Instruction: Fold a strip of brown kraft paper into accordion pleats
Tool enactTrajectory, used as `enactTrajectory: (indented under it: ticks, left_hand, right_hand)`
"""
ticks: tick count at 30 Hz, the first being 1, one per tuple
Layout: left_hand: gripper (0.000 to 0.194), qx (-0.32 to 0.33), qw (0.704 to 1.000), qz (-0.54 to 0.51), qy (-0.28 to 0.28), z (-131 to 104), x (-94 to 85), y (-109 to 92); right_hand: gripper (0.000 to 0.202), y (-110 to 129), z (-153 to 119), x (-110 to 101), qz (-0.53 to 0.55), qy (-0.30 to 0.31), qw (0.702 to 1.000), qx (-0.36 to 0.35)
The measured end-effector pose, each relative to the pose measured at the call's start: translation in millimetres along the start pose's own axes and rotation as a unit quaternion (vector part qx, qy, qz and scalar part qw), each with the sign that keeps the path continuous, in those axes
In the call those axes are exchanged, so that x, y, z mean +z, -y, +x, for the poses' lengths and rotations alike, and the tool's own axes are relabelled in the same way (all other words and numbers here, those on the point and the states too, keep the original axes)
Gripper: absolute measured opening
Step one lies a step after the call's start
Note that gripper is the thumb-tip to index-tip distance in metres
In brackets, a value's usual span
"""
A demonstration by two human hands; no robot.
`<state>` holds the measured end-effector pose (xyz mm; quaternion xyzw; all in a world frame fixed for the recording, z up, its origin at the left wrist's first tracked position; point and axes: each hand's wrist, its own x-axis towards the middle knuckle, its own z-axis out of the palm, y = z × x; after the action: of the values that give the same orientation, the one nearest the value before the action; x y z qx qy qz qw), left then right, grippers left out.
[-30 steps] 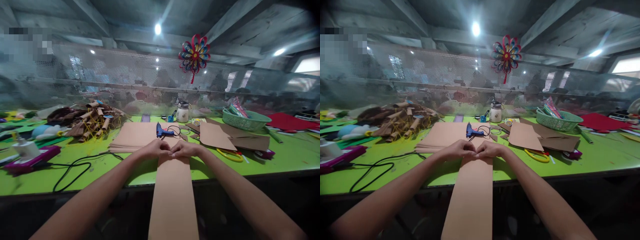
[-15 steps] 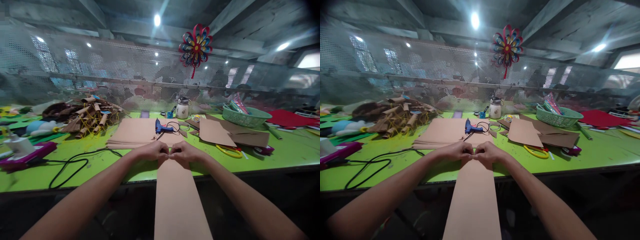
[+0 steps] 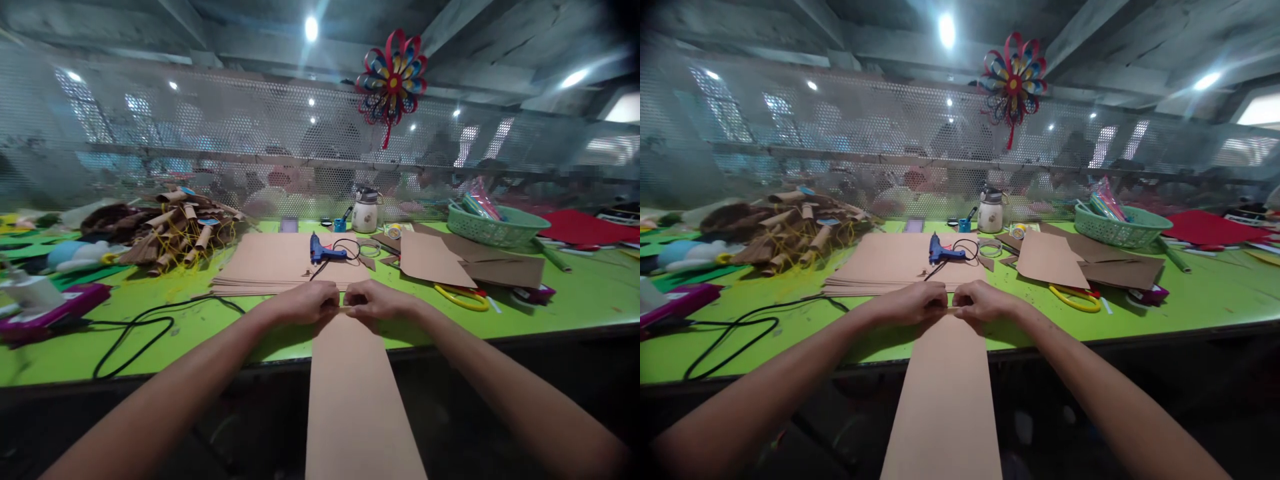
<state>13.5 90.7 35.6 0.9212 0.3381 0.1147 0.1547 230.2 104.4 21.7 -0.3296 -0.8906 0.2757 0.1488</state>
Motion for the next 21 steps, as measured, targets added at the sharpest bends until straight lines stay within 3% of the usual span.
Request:
enactTrajectory:
  ticks: [5, 9, 14, 21]
  left_hand:
    - [0.013, 0.042, 0.997, 0.065, -0.032, 1.8, 6.7, -1.2]
    - [0.014, 0.079, 0.991, 0.095, -0.051, 2.2, 10.9, -4.9]
    - [0.012, 0.119, 0.984, 0.117, -0.057, 1.7, 12.2, -7.2]
    - [0.019, 0.103, 0.988, 0.106, -0.041, -0.7, 12.1, -6.4]
  right_hand:
    - [0.008, 4.0, -1.3, 4.6, -0.026, -0.030, 0.999, -0.002]
    - [0.006, 5.1, -3.7, 7.4, -0.059, -0.057, 0.995, -0.049]
    - [0.009, 10.8, -5.5, 1.5, -0.140, -0.022, 0.985, -0.103]
    - [0.009, 15.4, -14.0, -2.2, -0.216, -0.002, 0.975, -0.049]
